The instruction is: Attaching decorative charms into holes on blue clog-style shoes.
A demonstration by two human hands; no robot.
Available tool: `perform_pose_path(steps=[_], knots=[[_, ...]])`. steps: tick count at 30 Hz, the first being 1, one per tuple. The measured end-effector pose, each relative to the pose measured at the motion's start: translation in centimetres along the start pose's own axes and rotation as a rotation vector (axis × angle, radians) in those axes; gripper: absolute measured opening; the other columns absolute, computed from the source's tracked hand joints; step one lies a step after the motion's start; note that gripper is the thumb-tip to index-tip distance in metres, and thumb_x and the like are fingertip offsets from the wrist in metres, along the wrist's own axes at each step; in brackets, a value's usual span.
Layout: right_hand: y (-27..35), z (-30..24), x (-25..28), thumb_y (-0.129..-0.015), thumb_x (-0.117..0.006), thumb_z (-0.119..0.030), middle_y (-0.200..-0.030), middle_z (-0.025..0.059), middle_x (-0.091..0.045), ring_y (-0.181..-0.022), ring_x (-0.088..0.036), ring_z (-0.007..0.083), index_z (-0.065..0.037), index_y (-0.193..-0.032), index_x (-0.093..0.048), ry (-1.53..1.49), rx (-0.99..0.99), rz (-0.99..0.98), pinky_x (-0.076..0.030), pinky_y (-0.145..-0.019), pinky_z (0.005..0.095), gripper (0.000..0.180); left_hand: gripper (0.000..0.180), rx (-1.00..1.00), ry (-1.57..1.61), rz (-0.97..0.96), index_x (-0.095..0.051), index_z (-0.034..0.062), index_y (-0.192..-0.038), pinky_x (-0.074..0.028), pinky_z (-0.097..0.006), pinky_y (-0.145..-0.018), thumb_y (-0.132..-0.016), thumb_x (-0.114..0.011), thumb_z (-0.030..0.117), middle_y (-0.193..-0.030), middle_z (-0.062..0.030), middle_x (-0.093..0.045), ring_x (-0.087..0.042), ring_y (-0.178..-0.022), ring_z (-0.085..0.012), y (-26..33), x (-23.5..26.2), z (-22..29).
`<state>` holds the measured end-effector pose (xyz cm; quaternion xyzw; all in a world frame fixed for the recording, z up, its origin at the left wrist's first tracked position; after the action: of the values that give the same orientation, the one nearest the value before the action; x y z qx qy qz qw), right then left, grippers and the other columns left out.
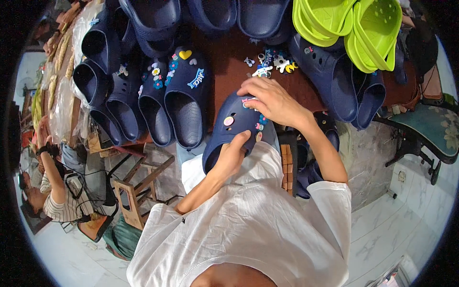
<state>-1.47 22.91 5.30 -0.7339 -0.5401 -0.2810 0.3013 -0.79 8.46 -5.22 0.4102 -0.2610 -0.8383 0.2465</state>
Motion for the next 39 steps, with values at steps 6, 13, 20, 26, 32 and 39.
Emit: perform_pose_path(steps=[6,13,20,26,32,39], knots=[[1.1,0.6,1.3,-0.084,-0.068,-0.015,-0.109,0.0114,-0.063,-0.100,-0.062,0.0291,-0.001,-0.101,-0.066,-0.094,-0.154,0.104,-0.049,-0.087,0.0351,0.023,0.021,-0.054,0.064,0.023,-0.061,0.0025,-0.107,-0.043,-0.024,-0.077,-0.092,-0.057,0.016,-0.101,0.0002,-0.060,-0.054,-0.089,-0.0074,0.5,0.4,0.7],[1.1,-1.2,2.3,-0.078,-0.069,-0.015,-0.093,0.0075,-0.058,-0.089,-0.060,0.0281,-0.005,-0.086,-0.061,0.098,-0.183,0.156,-0.049,-0.076,0.0389,0.015,0.021,-0.107,-0.133,0.034,-0.060,0.0022,-0.105,-0.042,-0.024,-0.073,-0.094,-0.056,0.020,-0.097,0.0014,-0.057,-0.050,-0.084,-0.0076,0.5,0.7,0.6],[0.2,-1.8,2.3,-0.073,-0.069,-0.011,-0.089,0.0085,-0.053,-0.085,-0.057,0.0286,-0.005,-0.082,-0.054,0.172,-0.144,0.043,-0.047,-0.072,0.0397,0.019,0.021,-0.185,-0.397,0.028,-0.058,0.0012,-0.098,-0.041,-0.025,-0.069,-0.095,-0.054,0.021,-0.090,0.0014,-0.052,-0.046,-0.080,-0.0084,1.5,-0.6,1.6],[0.6,-0.8,1.7,-0.073,-0.068,-0.014,-0.089,0.0089,-0.052,-0.086,-0.056,0.0295,-0.005,-0.082,-0.054,0.132,-0.178,0.123,-0.047,-0.072,0.0408,0.019,0.020,-0.188,-0.391,0.030,-0.059,0.0011,-0.096,-0.041,-0.026,-0.069,-0.095,-0.054,0.021,-0.087,0.0012,-0.052,-0.047,-0.078,-0.0086,1.4,-0.6,1.5],[1.3,-0.1,1.0,-0.072,-0.068,-0.014,-0.091,0.0096,-0.053,-0.089,-0.055,0.0314,-0.005,-0.085,-0.054,0.073,-0.238,0.305,-0.045,-0.077,0.0423,0.021,0.024,-0.224,-0.205,0.018,-0.061,0.0001,-0.101,-0.042,-0.024,-0.072,-0.095,-0.055,0.022,-0.093,0.0009,-0.057,-0.050,-0.082,-0.0082,0.6,0.4,1.1],[1.4,-0.6,0.5,-0.078,-0.066,-0.005,-0.100,0.0086,-0.057,-0.097,-0.055,0.0266,-0.007,-0.094,-0.068,-0.041,-0.138,0.273,-0.044,-0.086,0.0361,0.016,0.024,-0.096,-0.068,0.028,-0.061,0.0004,-0.107,-0.043,-0.025,-0.078,-0.094,-0.055,0.019,-0.099,-0.0012,-0.060,-0.054,-0.088,-0.0094,0.5,0.6,0.8]])
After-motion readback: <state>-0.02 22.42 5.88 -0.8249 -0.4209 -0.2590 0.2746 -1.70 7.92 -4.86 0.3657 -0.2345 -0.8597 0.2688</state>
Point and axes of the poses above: each hand's wrist, its own y-axis away from the middle knuckle, its own x-axis out of the back of the hand, z = x × y, the point moved 9 cm from there along -y, towards the middle knuckle
